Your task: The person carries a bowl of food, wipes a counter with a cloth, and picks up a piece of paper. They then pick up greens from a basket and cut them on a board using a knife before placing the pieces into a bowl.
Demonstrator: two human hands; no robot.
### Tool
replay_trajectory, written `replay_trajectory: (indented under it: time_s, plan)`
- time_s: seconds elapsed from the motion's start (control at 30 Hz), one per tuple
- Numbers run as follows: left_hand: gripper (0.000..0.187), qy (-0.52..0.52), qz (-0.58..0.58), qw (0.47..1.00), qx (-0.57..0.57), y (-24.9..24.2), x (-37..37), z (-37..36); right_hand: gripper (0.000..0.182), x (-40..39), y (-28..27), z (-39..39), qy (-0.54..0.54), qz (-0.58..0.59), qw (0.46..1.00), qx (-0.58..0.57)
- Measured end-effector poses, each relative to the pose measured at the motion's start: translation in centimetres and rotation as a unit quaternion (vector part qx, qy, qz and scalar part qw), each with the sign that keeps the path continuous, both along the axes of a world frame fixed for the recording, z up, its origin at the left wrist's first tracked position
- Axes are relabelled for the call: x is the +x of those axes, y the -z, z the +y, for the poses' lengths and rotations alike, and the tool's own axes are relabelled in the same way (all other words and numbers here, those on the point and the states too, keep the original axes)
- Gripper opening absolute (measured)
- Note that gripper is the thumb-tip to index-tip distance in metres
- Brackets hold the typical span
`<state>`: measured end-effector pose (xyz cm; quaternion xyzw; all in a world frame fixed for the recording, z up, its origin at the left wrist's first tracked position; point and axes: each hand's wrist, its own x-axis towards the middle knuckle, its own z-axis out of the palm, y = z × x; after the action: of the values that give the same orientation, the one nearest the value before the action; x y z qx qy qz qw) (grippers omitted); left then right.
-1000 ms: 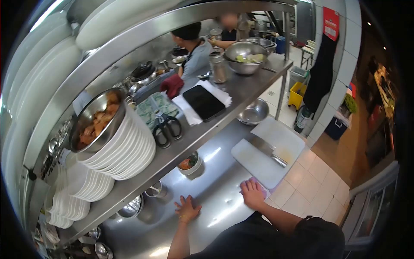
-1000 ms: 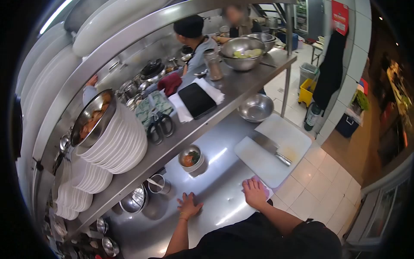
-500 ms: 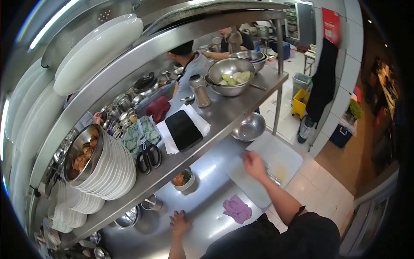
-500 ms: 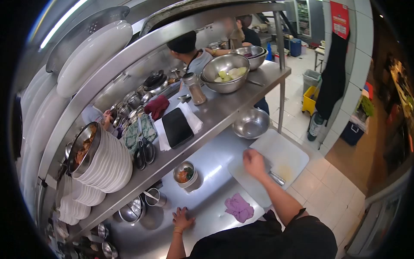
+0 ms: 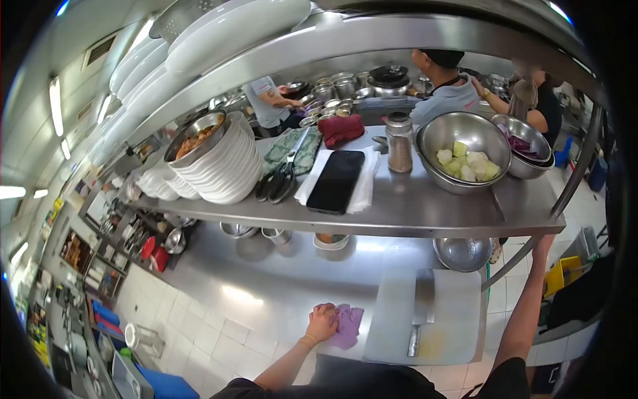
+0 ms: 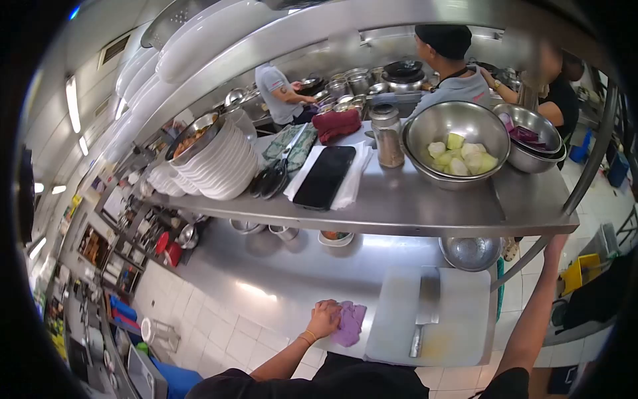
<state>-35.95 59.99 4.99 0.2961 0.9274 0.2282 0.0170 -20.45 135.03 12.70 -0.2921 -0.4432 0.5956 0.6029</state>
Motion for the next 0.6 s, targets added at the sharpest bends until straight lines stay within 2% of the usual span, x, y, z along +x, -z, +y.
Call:
replay_trajectory:
  time_s: [0.07, 0.13, 0.17, 0.23, 0.33, 0.4, 0.5, 0.57, 0.6]
  plan:
    - [0.033, -0.016, 0.016, 0.999, -0.039, 1.1, 2.2, 1.4, 0.040, -2.3, -1.0, 1.8, -0.057, -0.040, 0.997, 0.021]
    - [0.035, -0.098, 0.062, 0.992, -0.040, 0.9, 3.2, 2.0, 0.039, -4.2, -2.4, 2.7, -0.079, -0.066, 0.994, 0.040]
    - [0.035, -0.099, 0.060, 0.992, -0.046, 0.6, 3.8, 2.2, 0.038, -4.8, -2.9, 2.9, -0.090, -0.073, 0.992, 0.048]
    - [0.036, -0.122, 0.035, 0.992, 0.011, 0.2, 4.7, 2.8, 0.037, -5.9, -4.1, 3.2, -0.109, -0.076, 0.989, 0.061]
    - [0.038, -0.151, 0.030, 0.987, -0.050, -0.6, 6.3, 4.2, 0.035, -7.9, -5.3, 2.8, -0.134, -0.074, 0.985, 0.078]
    - [0.040, -0.158, 0.034, 0.986, -0.040, -1.1, 6.9, 4.9, 0.034, -9.5, -6.3, 2.2, -0.140, -0.071, 0.984, 0.088]
    - [0.038, -0.151, 0.046, 0.988, 0.000, -3.7, 7.5, 8.1, 0.034, -11.5, -8.3, 0.9, -0.139, -0.074, 0.982, 0.108]
    - [0.030, -0.089, 0.042, 0.984, 0.146, -4.8, 6.7, 9.7, 0.033, -12.3, -9.4, 0.1, -0.140, -0.075, 0.980, 0.120]
    - [0.022, -0.090, 0.012, 0.981, 0.174, -7.5, 7.0, 12.0, 0.033, -12.3, -9.7, -0.5, -0.140, -0.076, 0.979, 0.128]
